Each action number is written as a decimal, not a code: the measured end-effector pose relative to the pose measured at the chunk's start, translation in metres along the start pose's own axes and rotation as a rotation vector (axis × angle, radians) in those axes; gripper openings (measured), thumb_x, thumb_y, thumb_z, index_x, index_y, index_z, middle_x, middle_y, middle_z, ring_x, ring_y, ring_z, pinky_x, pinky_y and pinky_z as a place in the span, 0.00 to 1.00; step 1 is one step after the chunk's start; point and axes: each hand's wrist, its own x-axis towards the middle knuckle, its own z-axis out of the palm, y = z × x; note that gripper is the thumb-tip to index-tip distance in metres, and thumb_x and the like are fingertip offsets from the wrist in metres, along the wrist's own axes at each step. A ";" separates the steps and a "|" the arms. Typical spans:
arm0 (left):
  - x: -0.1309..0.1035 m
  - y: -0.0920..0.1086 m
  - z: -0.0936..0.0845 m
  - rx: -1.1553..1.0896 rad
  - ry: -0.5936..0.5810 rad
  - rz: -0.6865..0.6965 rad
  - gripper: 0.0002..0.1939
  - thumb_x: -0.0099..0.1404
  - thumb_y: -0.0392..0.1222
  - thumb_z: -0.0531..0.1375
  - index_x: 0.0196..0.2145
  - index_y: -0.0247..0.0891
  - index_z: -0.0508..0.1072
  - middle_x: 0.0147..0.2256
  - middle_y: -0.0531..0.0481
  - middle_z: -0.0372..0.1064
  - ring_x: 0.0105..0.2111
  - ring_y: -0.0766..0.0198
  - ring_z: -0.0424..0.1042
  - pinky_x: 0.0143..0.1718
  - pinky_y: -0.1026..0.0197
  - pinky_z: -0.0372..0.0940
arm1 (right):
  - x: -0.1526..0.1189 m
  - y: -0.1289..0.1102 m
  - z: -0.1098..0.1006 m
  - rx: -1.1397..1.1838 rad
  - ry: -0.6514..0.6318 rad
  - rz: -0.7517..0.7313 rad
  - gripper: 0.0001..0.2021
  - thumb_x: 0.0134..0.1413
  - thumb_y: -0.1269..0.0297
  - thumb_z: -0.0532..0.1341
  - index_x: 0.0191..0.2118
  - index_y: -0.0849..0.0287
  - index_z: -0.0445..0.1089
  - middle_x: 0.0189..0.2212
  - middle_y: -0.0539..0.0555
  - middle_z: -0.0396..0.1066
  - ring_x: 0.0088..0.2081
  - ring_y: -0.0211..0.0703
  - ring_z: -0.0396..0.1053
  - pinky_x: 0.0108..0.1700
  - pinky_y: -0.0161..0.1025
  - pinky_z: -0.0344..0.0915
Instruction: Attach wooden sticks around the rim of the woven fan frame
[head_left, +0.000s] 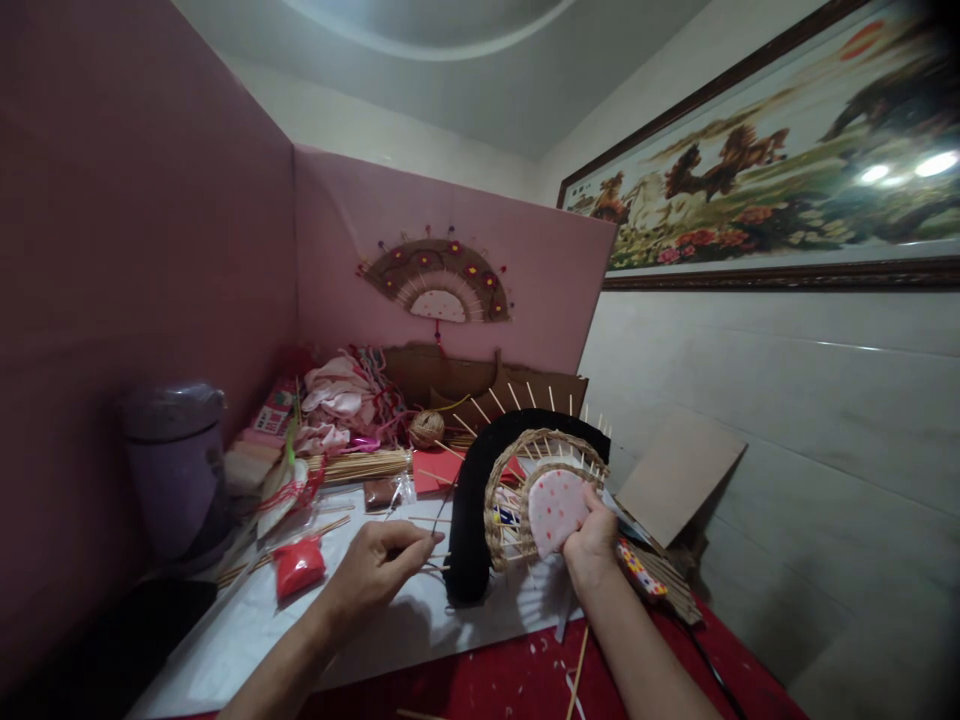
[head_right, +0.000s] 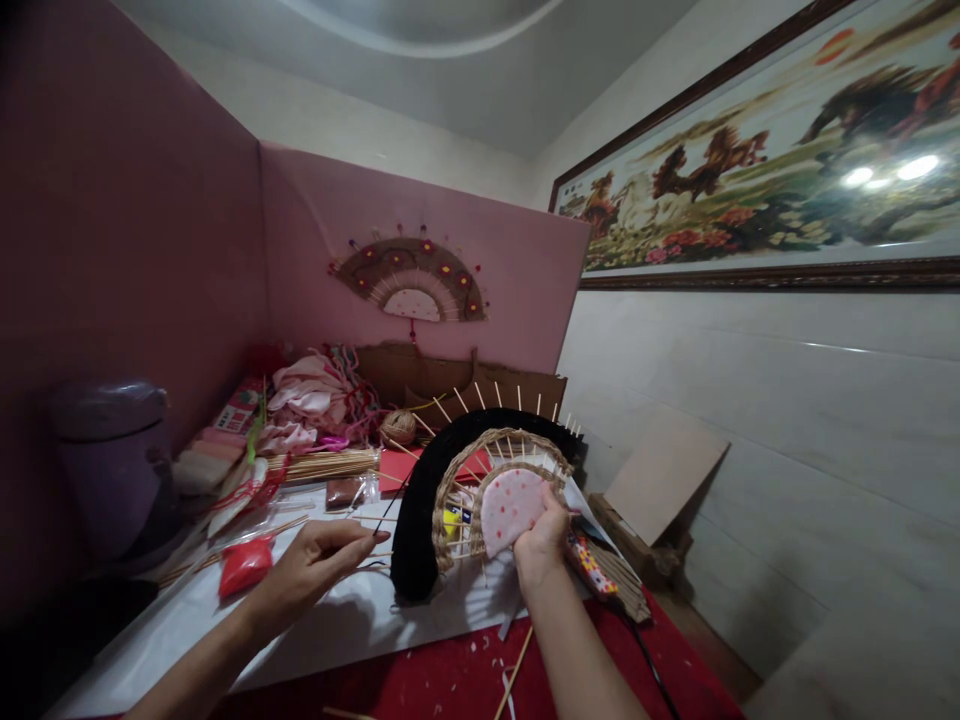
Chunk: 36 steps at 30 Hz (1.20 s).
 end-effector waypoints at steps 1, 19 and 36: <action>-0.001 0.000 0.000 0.082 0.021 0.039 0.20 0.60 0.48 0.51 0.17 0.35 0.69 0.17 0.56 0.50 0.20 0.69 0.52 0.23 0.64 0.49 | -0.001 -0.001 0.001 0.003 0.043 0.011 0.06 0.41 0.62 0.58 0.28 0.58 0.64 0.20 0.47 0.70 0.26 0.41 0.69 0.36 0.44 0.66; -0.007 -0.013 0.008 0.771 0.342 0.464 0.07 0.60 0.38 0.54 0.28 0.38 0.71 0.21 0.52 0.64 0.22 0.66 0.63 0.25 0.64 0.54 | 0.000 -0.007 0.002 0.012 0.177 -0.011 0.11 0.42 0.57 0.58 0.32 0.58 0.65 0.25 0.47 0.70 0.29 0.41 0.68 0.35 0.43 0.65; -0.010 -0.012 0.031 0.593 0.182 0.455 0.12 0.61 0.35 0.51 0.26 0.40 0.73 0.18 0.52 0.67 0.19 0.68 0.67 0.22 0.68 0.59 | -0.005 -0.004 0.003 0.017 0.115 0.040 0.12 0.50 0.54 0.52 0.30 0.57 0.65 0.21 0.47 0.70 0.26 0.41 0.69 0.36 0.45 0.66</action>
